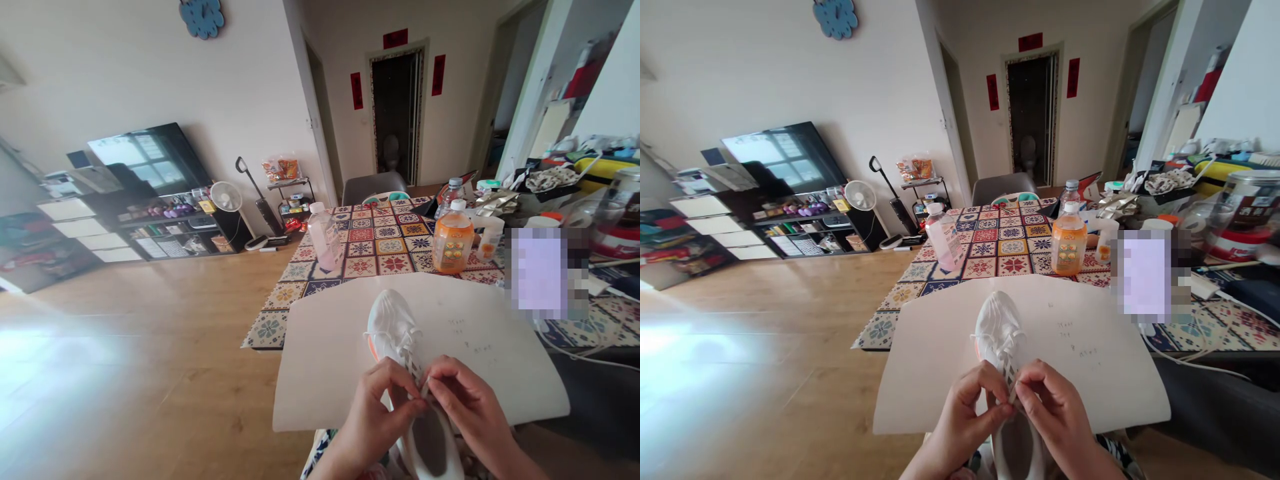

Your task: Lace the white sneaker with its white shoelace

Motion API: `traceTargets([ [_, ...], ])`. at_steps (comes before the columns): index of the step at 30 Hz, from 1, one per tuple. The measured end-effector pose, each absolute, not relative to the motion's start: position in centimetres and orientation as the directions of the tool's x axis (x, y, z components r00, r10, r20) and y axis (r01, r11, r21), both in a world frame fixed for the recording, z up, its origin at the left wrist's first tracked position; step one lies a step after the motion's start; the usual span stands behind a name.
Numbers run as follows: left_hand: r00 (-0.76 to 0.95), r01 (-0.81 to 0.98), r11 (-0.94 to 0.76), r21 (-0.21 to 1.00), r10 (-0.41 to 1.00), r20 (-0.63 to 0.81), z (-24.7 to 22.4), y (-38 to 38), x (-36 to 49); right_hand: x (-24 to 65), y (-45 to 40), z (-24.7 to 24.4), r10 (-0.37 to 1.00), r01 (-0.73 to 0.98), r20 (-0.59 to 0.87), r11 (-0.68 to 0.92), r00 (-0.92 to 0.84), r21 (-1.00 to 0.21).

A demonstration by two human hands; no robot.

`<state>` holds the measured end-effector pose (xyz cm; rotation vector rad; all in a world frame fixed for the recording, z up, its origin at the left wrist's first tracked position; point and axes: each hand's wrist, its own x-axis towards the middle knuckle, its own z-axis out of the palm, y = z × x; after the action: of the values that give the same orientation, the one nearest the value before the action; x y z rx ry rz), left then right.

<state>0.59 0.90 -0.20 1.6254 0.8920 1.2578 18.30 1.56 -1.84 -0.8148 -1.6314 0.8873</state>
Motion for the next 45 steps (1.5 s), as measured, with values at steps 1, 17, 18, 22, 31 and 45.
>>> traceTargets([
  [1, 0.228, 0.018, -0.35, 0.936, 0.913, 0.337, -0.2, 0.9, 0.6, 18.4, 1.6, -1.8, 0.855, 0.079, 0.478, 0.501, -0.2, -0.862],
  [17, 0.225, 0.0, -0.344, 0.939, 0.915, 0.335, 0.0, 1.3, 0.3, 19.3, 1.9, -0.4, 0.76, 0.181, 0.443, 0.578, -0.475, -0.796],
  [18, 0.226, -0.007, -0.314, 0.95, 0.924, 0.307, 0.0, 1.2, 0.3, 19.3, 1.9, -0.4, 0.759, 0.18, 0.437, 0.574, -0.482, -0.799],
  [22, 0.242, -0.09, -0.192, 0.977, 0.948, 0.208, 0.1, 1.2, 0.4, 19.1, 1.8, -0.5, 0.669, 0.302, 0.624, 0.741, -0.404, -0.6],
  [31, 0.248, -0.142, -0.044, 0.989, 0.966, 0.078, 0.0, 1.6, 0.3, 18.6, 1.4, 0.9, 0.258, 0.426, 0.805, 0.905, -0.534, -0.008],
  [45, 0.135, -0.102, -0.105, 0.989, 0.984, 0.118, 0.1, 2.5, 0.3, 18.9, 1.2, 1.0, 0.331, 0.232, 0.798, 0.942, -0.504, -0.244],
])
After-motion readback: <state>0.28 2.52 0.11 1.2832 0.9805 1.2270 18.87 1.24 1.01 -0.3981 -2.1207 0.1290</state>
